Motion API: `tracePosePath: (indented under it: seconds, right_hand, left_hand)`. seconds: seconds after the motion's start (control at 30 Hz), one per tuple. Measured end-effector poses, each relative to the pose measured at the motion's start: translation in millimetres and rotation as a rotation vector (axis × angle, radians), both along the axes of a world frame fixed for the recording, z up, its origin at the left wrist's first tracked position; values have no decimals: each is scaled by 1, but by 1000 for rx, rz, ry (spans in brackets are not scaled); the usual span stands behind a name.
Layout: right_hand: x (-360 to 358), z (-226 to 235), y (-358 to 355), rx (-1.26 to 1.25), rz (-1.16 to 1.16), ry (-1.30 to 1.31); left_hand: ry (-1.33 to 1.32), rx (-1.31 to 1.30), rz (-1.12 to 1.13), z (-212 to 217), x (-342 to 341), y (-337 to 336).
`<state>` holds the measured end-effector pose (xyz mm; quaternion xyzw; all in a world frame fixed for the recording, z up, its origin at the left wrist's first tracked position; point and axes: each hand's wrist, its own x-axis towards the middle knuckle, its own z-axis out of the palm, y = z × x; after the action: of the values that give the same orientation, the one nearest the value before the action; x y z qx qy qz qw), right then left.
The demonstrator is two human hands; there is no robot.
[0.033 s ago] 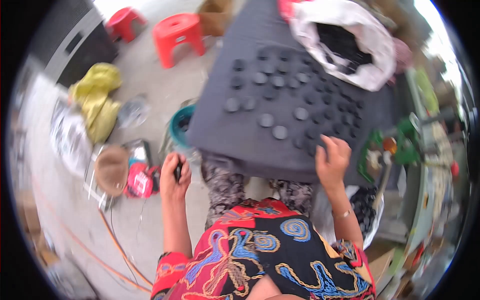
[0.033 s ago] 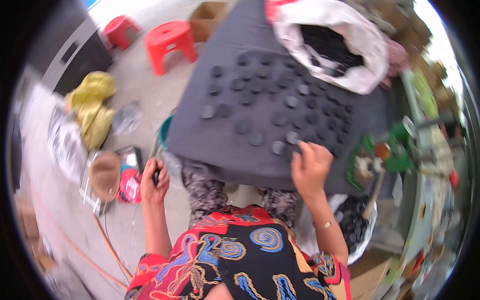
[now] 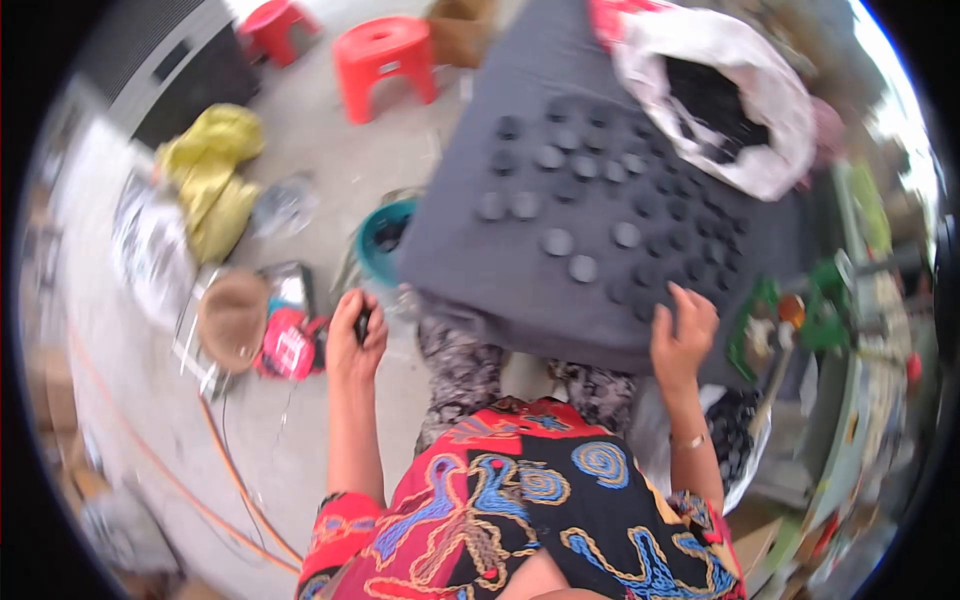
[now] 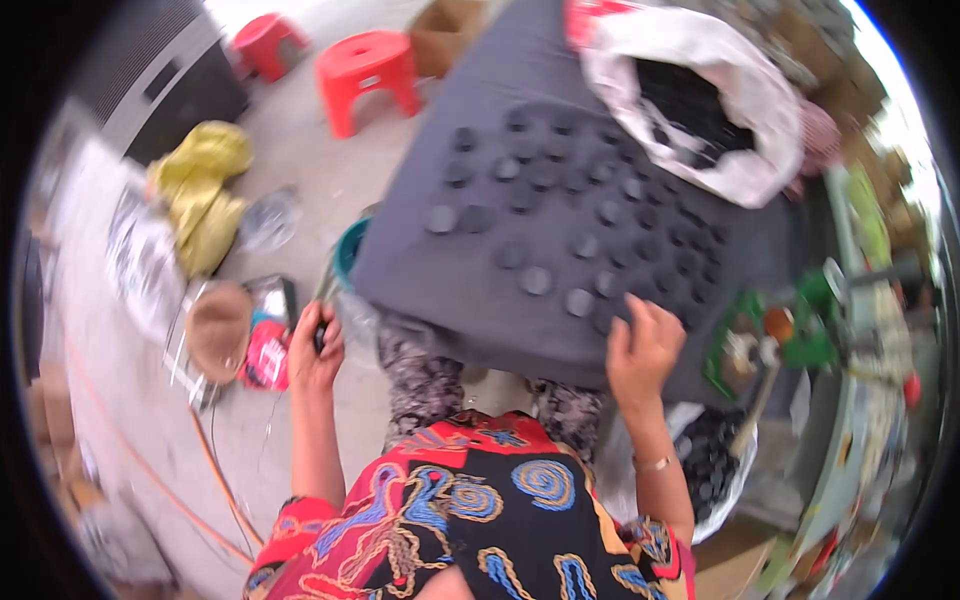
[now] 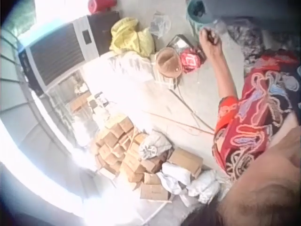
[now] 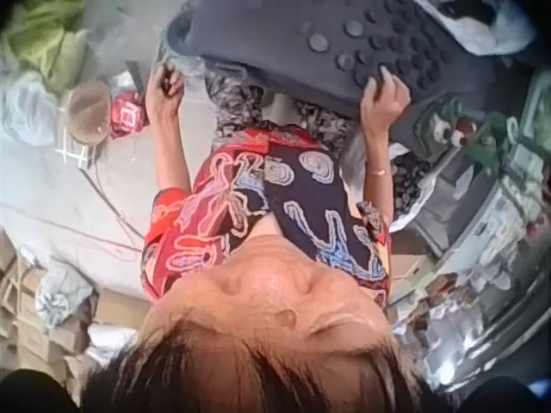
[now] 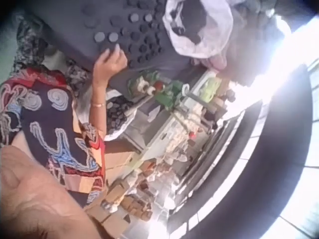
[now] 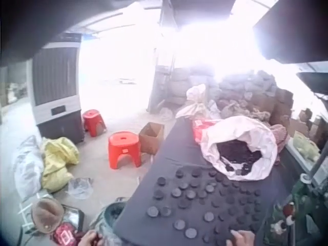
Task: The person fits metal bearings into rubber caps by hand on a table, then presses each assembled cap using a manual press machine.
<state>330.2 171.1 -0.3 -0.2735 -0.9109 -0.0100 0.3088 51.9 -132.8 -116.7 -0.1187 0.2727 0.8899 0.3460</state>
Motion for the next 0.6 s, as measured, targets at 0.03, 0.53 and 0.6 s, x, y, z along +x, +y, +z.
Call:
tracePosePath:
  seconds: [0.03, 0.53, 0.6]
  right_hand:
    - [12, -9, 3, 0, -45, 32]
    - [32, -49, -1, -20, -69, 59]
    - [36, -50, 0, -15, -72, 48]
  left_hand:
    - [-89, -38, 45, -20, -15, -2]
    - [-368, -252, 203, -206, -111, 39]
    - [-418, -259, 192, -211, -118, 60]
